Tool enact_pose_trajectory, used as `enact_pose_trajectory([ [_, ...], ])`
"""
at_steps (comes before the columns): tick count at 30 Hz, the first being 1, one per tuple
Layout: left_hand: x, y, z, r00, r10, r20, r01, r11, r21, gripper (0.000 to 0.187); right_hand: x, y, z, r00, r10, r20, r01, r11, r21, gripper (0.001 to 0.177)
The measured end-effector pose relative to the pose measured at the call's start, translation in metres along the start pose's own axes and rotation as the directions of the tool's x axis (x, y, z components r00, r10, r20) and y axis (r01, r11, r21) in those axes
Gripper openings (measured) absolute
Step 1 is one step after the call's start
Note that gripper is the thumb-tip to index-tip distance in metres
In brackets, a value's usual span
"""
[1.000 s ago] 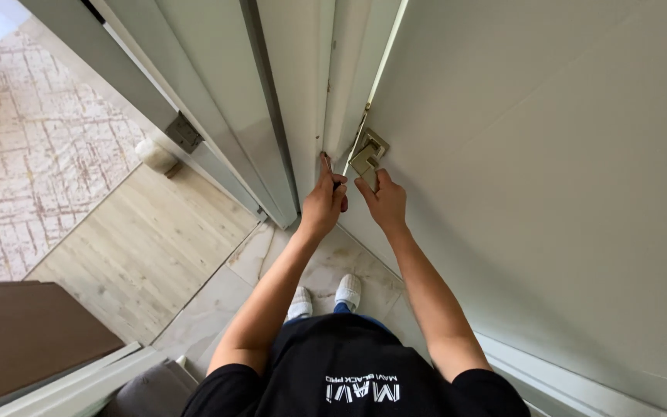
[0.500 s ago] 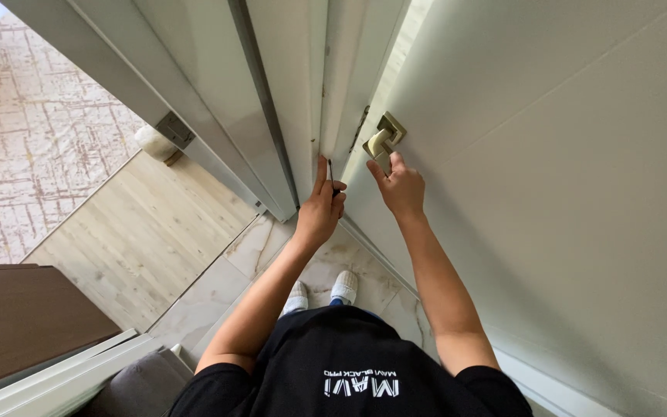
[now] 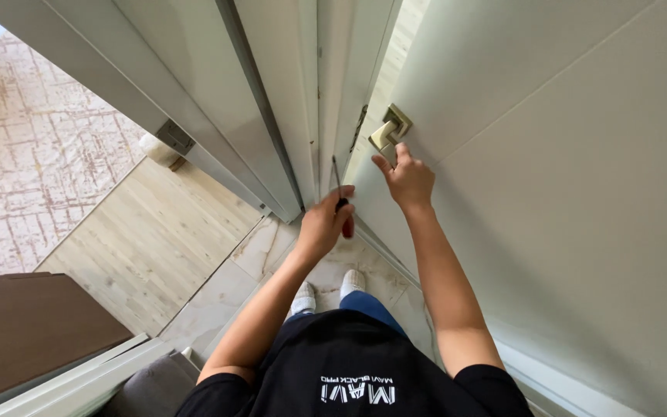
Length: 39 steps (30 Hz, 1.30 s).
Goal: The person uses a red-handled screwdriver to tighten the screws on a door handle and door hinge, then moves to a white wardrobe and tightens the screws on its door handle and hinge, holding the door steady with the other hand.
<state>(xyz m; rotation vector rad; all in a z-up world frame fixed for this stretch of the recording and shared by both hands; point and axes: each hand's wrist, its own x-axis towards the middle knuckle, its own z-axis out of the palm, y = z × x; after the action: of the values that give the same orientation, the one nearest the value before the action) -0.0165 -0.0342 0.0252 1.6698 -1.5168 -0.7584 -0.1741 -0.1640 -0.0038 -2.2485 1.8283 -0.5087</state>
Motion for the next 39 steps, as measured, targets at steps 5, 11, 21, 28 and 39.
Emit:
enact_pose_trajectory([
  [5, 0.004, 0.018, 0.017, 0.993, 0.069, 0.094, -0.043, 0.965, -0.260, 0.048, 0.021, 0.012, -0.010, 1.000, -0.028, -0.012, 0.027, 0.999, -0.025, 0.063],
  [11, 0.015, 0.038, 0.051, 0.999, -0.022, 0.041, 0.032, 0.964, -0.263, 0.052, 0.055, 0.052, -0.001, 0.995, -0.037, 0.096, 0.044, 0.996, -0.072, 0.061],
  [21, -0.001, 0.067, 0.095, 0.948, -0.268, -0.171, 0.185, 0.902, -0.389, 0.039, 0.053, -0.022, -0.042, 0.836, -0.400, -0.375, 0.548, 0.581, 0.601, 0.030],
  [28, -0.021, 0.053, 0.100, 0.915, -0.321, -0.245, 0.200, 0.887, -0.417, 0.041, 0.077, -0.024, -0.005, 0.914, -0.286, -0.289, 0.385, 0.385, 0.839, 0.031],
  [39, -0.015, 0.044, 0.093, 0.928, -0.291, -0.231, 0.199, 0.914, -0.355, 0.040, 0.091, -0.018, -0.033, 0.877, -0.446, -0.178, 0.370, 0.391, 0.843, 0.023],
])
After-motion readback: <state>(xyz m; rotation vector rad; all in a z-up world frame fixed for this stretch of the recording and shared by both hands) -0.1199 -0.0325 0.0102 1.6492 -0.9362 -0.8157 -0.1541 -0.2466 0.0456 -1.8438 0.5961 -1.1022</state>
